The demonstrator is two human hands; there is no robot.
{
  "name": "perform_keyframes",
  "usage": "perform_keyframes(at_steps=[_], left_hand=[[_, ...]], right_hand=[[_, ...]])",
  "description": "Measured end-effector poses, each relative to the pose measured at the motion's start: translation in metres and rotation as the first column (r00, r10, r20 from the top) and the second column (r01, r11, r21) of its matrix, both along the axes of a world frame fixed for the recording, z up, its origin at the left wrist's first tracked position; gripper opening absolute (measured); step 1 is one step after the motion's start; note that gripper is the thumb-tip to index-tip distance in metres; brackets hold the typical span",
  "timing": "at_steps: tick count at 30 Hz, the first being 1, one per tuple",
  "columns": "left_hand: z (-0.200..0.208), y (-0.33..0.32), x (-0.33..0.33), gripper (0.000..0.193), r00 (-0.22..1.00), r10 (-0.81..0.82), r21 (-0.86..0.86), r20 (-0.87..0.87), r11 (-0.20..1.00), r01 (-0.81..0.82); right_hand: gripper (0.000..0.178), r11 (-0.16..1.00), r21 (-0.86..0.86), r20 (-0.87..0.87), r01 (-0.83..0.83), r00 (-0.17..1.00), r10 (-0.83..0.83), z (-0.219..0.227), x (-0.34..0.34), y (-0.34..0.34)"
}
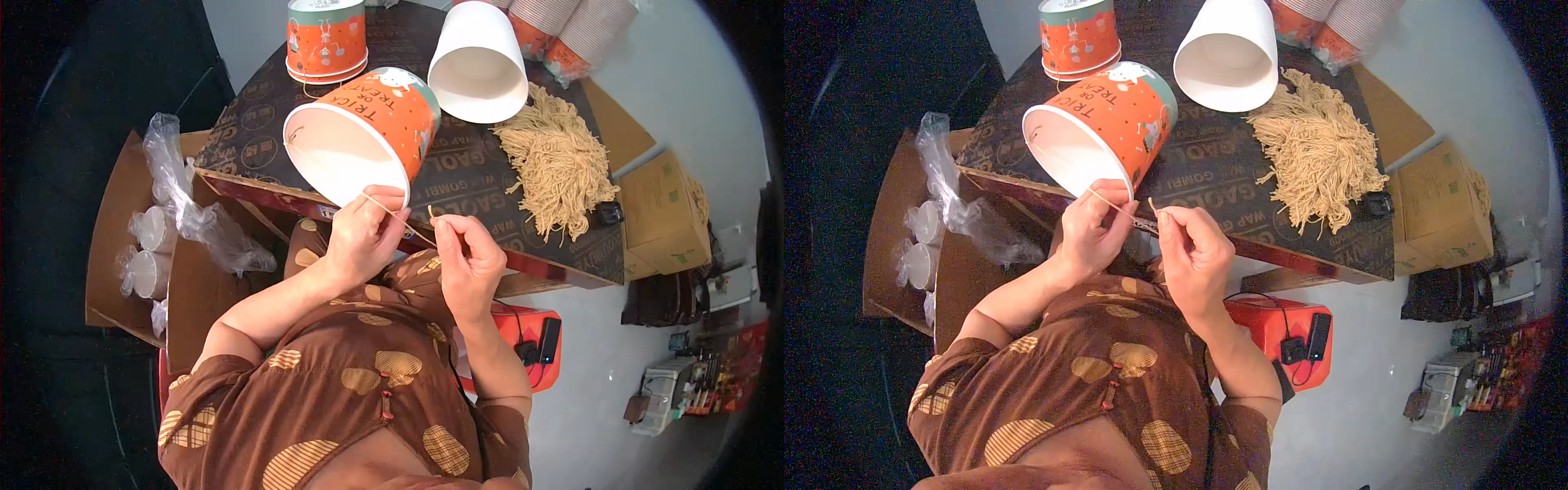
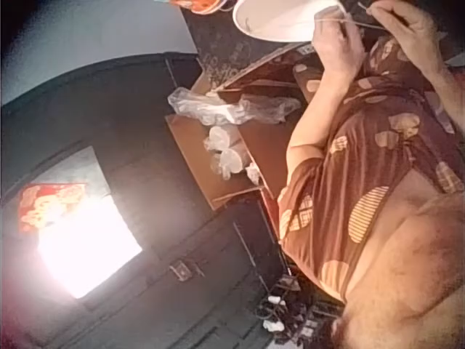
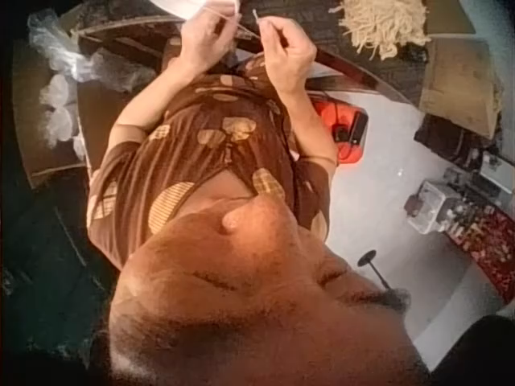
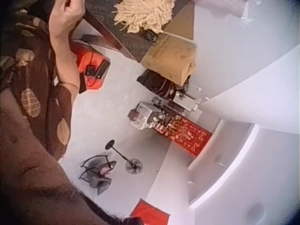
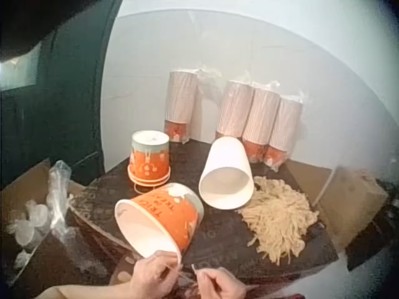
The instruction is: Attaching string handles to printed paper buckets in a manufacturing or packaging setting.
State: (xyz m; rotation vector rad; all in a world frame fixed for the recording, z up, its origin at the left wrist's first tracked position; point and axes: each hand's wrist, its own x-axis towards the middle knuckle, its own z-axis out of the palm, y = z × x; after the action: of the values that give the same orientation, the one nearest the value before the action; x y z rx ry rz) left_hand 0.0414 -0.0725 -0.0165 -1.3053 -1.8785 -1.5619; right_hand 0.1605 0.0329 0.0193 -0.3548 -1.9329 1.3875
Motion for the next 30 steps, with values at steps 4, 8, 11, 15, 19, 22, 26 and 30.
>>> perform_keyframes(at_steps=[4, 8, 11, 15, 19, 22, 26, 30], left_hand=[[0.002, -0.004, 0.001, 0.022, 0.998, -0.018, 0.083, -0.068, 0.996, 0.024], [-0.002, -0.009, 0.004, 0.021, 0.999, -0.005, 0.108, -0.046, 0.994, 0.01], [0.0, -0.016, 0.007, 0.02, 1.0, -0.01, 0.064, 0.02, 0.998, 0.009], [-0.001, -0.019, 0.008, 0.019, 0.998, -0.033, 0.083, 0.052, 0.996, 0.029], [-0.001, -0.02, 0.006, 0.019, 0.998, -0.044, 0.128, -0.035, 0.991, 0.048], [0.0, -0.021, 0.006, 0.019, 0.998, -0.051, 0.136, -0.04, 0.989, 0.056], [-0.001, -0.023, 0.007, 0.019, 0.998, -0.061, 0.116, -0.027, 0.991, 0.064], [-0.002, -0.022, 0.006, 0.02, 0.998, -0.056, 0.124, -0.038, 0.99, 0.06]], right_hand=[[0.0, 0.982, 0.188, -0.051, -0.002, 0.999, 0.012, 0.0, -0.007, 0.001], [0.002, 0.983, 0.177, -0.037, -0.051, 0.998, 0.058, 0.002, -0.009, 0.001], [0.002, 0.987, 0.045, 0.045, -0.156, 0.987, 0.154, 0.0, -0.008, 0.004], [0.006, 0.971, -0.062, 0.077, -0.233, 0.968, 0.237, 0.001, -0.009, 0.006], [0.009, 0.963, -0.081, 0.049, -0.257, 0.964, 0.262, -0.001, -0.012, 0.004], [0.009, 0.959, -0.083, 0.028, -0.271, 0.961, 0.274, 0.0, -0.013, 0.004], [0.009, 0.958, -0.051, 0.006, -0.282, 0.959, 0.283, -0.002, -0.014, 0.005], [0.008, 0.957, -0.038, 0.018, -0.287, 0.958, 0.288, -0.001, -0.014, 0.004]])
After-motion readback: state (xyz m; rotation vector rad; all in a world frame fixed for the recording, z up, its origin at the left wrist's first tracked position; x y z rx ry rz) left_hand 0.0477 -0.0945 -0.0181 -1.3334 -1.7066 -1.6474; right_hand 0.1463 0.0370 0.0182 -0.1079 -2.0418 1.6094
